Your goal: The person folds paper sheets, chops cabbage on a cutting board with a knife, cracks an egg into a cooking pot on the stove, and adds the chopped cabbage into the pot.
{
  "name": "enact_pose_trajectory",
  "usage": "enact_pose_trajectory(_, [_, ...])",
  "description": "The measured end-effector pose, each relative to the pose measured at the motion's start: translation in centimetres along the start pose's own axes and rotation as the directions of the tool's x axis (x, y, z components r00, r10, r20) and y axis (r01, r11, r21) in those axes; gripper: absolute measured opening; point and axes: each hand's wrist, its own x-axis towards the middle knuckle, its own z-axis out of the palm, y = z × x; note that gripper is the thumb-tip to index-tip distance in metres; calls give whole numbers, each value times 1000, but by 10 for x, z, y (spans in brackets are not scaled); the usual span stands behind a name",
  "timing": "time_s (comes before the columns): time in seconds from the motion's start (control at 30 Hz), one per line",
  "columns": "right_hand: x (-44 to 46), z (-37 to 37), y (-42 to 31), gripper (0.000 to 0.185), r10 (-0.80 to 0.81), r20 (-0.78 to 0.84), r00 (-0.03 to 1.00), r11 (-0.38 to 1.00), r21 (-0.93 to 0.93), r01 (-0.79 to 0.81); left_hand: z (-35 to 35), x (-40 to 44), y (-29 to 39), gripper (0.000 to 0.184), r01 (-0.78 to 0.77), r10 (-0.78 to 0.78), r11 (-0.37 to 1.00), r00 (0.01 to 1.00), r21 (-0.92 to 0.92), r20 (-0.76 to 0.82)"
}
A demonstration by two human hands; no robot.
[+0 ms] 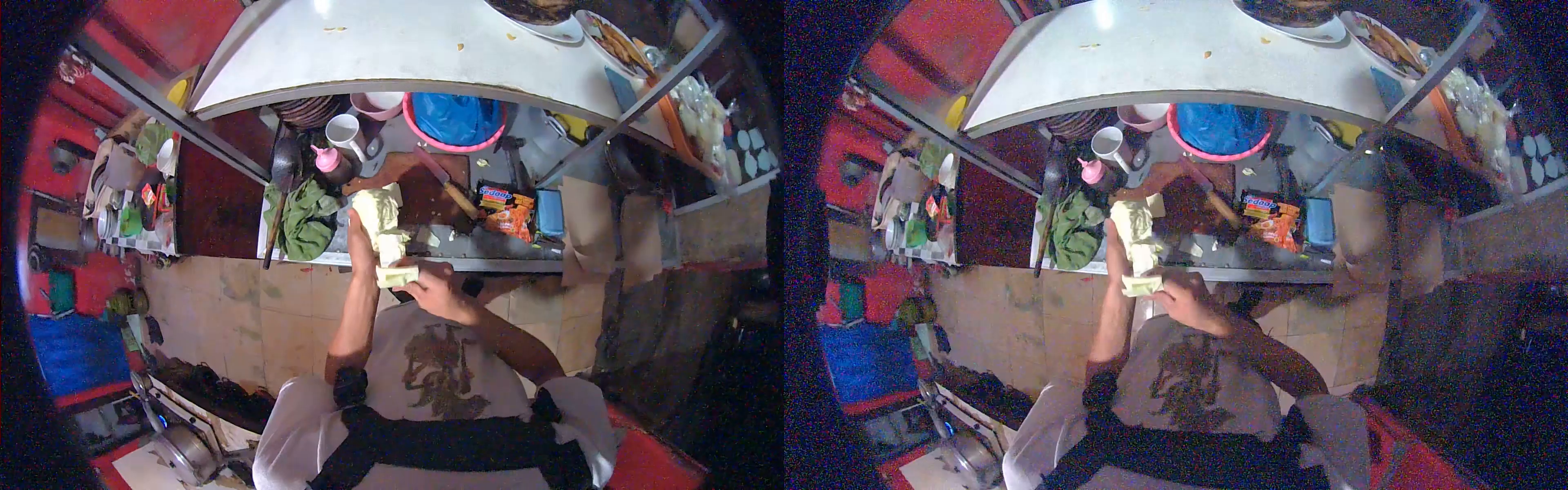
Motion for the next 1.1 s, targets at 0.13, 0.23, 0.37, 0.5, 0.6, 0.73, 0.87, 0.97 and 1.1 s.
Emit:
enact_pose_trajectory(0.13, [-17, 16, -3, 29, 239, -181, 954, 922, 351, -164, 8, -12, 4, 48, -77, 39, 965, 987, -250, -156])
enact_pose_trajectory(0.23, [-11, -17, -22, 35, 266, -200, 943, 937, 282, -204, -53, -1, 8, 41, -130, 80, 910, 987, -394, -140])
enact_pose_trajectory(0.37, [37, -34, 45, 27, 486, -153, 861, 857, 274, -435, -48, -28, 32, 46, -154, 124, 967, 980, -204, -153])
enact_pose_trajectory(0.5, [91, -25, 114, 26, 519, 24, 855, 852, -101, -514, -35, -43, 46, 49, -110, 95, 989, 986, -103, -136])
enact_pose_trajectory(0.6, [107, -7, 119, 31, 681, 138, 719, 698, -420, -580, -29, -44, 42, 49, -96, 91, 995, 987, -36, -130])
enact_pose_trajectory(0.73, [75, -2, 76, 50, 326, -168, 930, 941, -33, -336, -31, -37, 24, 48, -48, 72, 986, 987, 161, -147])
enact_pose_trajectory(0.87, [46, -40, 4, 78, 126, 70, 990, 983, 123, -134, 16, -37, 0, 44, -87, 49, 885, 994, 457, 94])
enact_pose_trajectory(0.97, [11, -72, -2, 88, 418, 131, 899, 655, 642, -398, 87, -49, 6, 45, 56, -213, 803, 957, 593, 199])
enact_pose_trajectory(1.1, [-21, -141, -32, 88, 460, -39, 887, 747, 558, -362, 136, -46, -20, 64, -83, -362, 684, 824, 725, 436])
